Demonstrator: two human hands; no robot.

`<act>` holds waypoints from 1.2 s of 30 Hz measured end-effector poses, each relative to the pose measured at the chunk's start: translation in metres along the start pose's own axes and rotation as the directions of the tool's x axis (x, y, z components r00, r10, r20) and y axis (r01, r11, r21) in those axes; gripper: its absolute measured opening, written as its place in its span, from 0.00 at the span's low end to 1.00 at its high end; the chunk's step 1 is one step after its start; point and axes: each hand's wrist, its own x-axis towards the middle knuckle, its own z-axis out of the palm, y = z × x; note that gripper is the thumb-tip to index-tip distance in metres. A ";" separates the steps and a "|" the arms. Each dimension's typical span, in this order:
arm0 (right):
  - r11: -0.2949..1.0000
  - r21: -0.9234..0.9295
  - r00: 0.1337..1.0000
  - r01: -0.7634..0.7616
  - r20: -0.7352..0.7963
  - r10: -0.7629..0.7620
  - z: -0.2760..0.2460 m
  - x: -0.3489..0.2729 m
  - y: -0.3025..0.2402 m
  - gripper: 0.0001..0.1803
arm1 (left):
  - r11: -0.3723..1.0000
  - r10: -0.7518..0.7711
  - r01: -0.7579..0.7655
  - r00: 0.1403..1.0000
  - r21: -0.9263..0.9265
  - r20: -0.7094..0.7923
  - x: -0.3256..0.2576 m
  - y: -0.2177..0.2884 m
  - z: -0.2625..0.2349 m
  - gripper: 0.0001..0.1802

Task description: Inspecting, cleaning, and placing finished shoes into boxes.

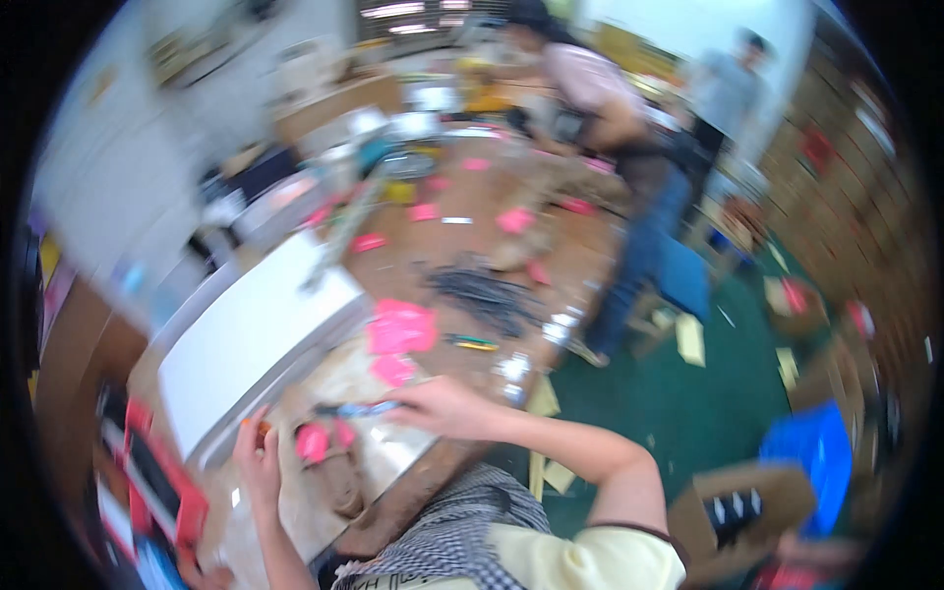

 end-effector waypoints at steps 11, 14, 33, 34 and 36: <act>0.442 0.729 0.851 -0.524 0.466 0.241 0.061 0.223 0.033 0.17 | 0.888 -0.369 0.427 0.883 0.171 -0.289 -0.112 -0.102 -0.010 0.13; 0.475 0.741 0.880 -0.475 0.386 0.279 0.081 0.308 0.036 0.15 | 0.871 -0.379 0.445 0.879 0.209 -0.290 -0.109 -0.104 -0.011 0.12; 0.809 0.559 0.955 -0.180 -0.100 0.281 0.112 0.545 0.065 0.19 | 0.865 -0.371 0.443 0.881 0.236 -0.293 -0.092 -0.109 -0.006 0.09; 0.819 0.559 0.933 -0.130 -0.209 0.291 0.110 0.548 0.069 0.20 | 0.859 -0.364 0.444 0.880 0.254 -0.305 -0.092 -0.108 -0.006 0.09; 0.800 0.590 0.881 -0.105 -0.319 0.351 0.097 0.548 0.081 0.18 | 0.860 -0.366 0.440 0.884 0.258 -0.290 -0.096 -0.106 -0.008 0.09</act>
